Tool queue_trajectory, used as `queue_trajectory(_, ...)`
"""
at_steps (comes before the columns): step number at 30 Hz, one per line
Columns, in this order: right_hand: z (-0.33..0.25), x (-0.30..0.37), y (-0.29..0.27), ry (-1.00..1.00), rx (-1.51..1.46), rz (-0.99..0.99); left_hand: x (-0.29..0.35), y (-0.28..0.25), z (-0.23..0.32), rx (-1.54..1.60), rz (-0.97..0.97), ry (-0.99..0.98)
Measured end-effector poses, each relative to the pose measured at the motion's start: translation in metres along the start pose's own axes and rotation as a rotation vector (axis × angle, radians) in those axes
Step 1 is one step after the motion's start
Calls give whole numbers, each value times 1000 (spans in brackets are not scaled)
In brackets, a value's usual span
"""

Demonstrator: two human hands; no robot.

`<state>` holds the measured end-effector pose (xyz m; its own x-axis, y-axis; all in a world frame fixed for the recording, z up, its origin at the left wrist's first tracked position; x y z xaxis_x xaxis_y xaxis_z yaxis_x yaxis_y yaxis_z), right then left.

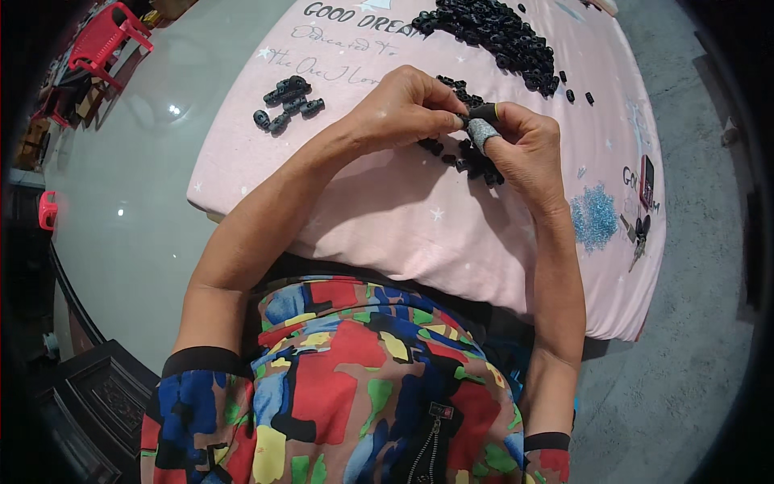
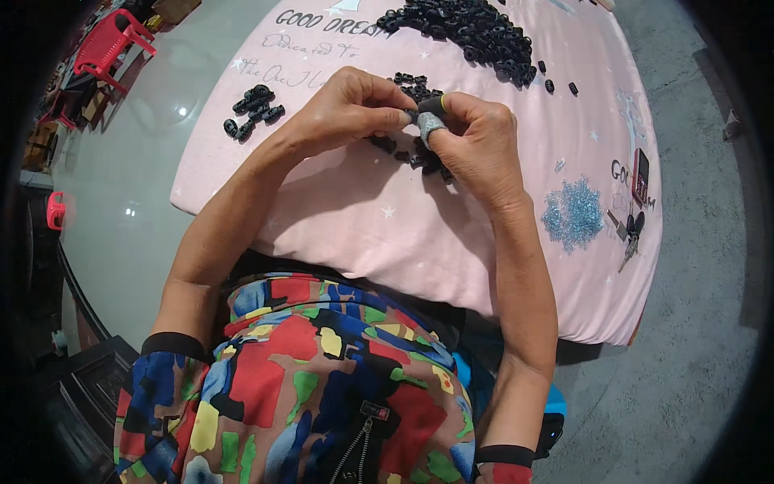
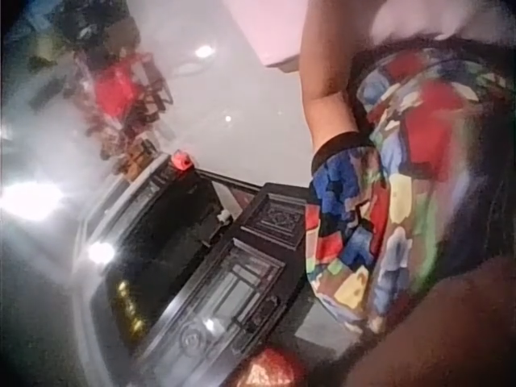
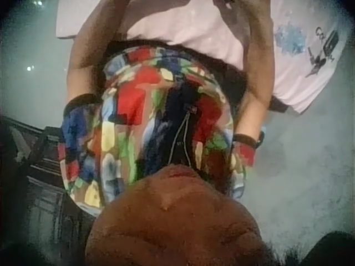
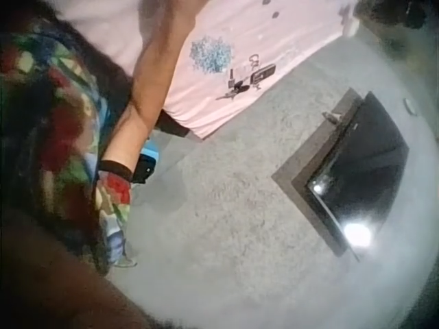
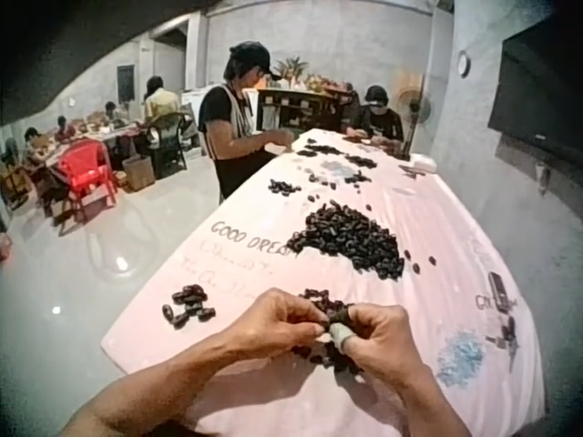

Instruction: Manually sorting and organizing small black plastic components on a table.

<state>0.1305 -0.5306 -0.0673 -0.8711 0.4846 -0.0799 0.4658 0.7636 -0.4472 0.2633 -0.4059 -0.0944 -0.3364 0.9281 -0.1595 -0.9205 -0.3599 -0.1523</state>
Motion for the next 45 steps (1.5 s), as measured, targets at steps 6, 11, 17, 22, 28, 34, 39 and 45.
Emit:
queue_trajectory(6, -1, 1, 0, -61, 114, 21, -1, 0, 0, 12, 8, -10)
queue_trajectory(11, -5, 0, -2, -37, -47, 28, -2, -2, -1, 94, -5, -28)
queue_trajectory(17, -7, -2, -4, 18, -209, -17, -2, -1, -1, 231, 21, 6)
queue_trajectory(22, -3, -1, -6, 121, -222, -114, -3, 0, -2, 150, -22, 6)
queue_trajectory(28, 4, -3, -2, 36, -133, -65, -4, 1, -7, 97, -6, 2)
queue_trajectory(34, 4, -4, 1, -24, 36, 36, -4, 0, -8, 157, 17, -17)
queue_trajectory(39, -12, 1, 0, -149, 65, 193, -5, 3, -3, 259, 60, -4)
queue_trajectory(45, -14, 3, 0, -222, 167, 252, -6, 2, -4, 352, 43, -50)
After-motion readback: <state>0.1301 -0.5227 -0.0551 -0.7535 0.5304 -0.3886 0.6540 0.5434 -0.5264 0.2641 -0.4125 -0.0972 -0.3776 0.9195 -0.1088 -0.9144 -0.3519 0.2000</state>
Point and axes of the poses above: each hand's wrist, its own x-axis away from the middle knuckle, its own y-axis out of the palm, z = x × y, the point moved 4 cm from there along -x, towards the middle knuckle, and after that the axes turned 6 degrees about y, right-handed, at the moved point
